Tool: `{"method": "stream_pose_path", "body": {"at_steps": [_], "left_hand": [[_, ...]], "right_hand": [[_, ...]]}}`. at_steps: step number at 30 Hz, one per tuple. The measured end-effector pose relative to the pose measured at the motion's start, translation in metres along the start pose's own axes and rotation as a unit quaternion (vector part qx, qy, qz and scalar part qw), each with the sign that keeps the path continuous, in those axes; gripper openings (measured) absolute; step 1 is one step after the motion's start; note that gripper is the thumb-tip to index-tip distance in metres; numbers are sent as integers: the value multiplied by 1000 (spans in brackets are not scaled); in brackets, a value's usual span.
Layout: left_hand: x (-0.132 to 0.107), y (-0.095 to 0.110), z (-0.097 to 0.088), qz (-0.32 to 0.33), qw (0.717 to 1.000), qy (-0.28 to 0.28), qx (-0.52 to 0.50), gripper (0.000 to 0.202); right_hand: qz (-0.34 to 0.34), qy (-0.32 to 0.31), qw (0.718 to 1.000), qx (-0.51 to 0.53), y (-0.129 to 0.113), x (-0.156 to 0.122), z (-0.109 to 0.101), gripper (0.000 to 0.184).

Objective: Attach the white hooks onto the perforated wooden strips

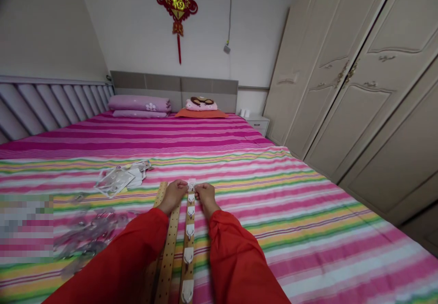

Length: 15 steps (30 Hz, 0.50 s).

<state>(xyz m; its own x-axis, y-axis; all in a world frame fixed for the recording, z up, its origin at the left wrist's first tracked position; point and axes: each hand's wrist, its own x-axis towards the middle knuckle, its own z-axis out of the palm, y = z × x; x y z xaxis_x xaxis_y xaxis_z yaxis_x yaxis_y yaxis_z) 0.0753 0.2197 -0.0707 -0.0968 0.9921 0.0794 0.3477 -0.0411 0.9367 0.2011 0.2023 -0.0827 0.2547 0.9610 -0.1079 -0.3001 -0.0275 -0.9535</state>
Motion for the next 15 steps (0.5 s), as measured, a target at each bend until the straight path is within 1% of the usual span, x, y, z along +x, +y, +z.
{"method": "stream_pose_path", "body": {"at_steps": [5, 10, 15], "left_hand": [[-2, -1, -1, 15, 996, 0, 88, 14], [-8, 2, -2, 41, 975, -13, 217, 19], [-11, 1, 0, 57, 962, -23, 267, 22]], "right_hand": [[-9, 8, 1000, -15, 8, 5, 2, 6], [-7, 12, 999, -34, 11, 8, 2, 7], [-4, 24, 999, -48, 15, 11, 2, 6]]}}
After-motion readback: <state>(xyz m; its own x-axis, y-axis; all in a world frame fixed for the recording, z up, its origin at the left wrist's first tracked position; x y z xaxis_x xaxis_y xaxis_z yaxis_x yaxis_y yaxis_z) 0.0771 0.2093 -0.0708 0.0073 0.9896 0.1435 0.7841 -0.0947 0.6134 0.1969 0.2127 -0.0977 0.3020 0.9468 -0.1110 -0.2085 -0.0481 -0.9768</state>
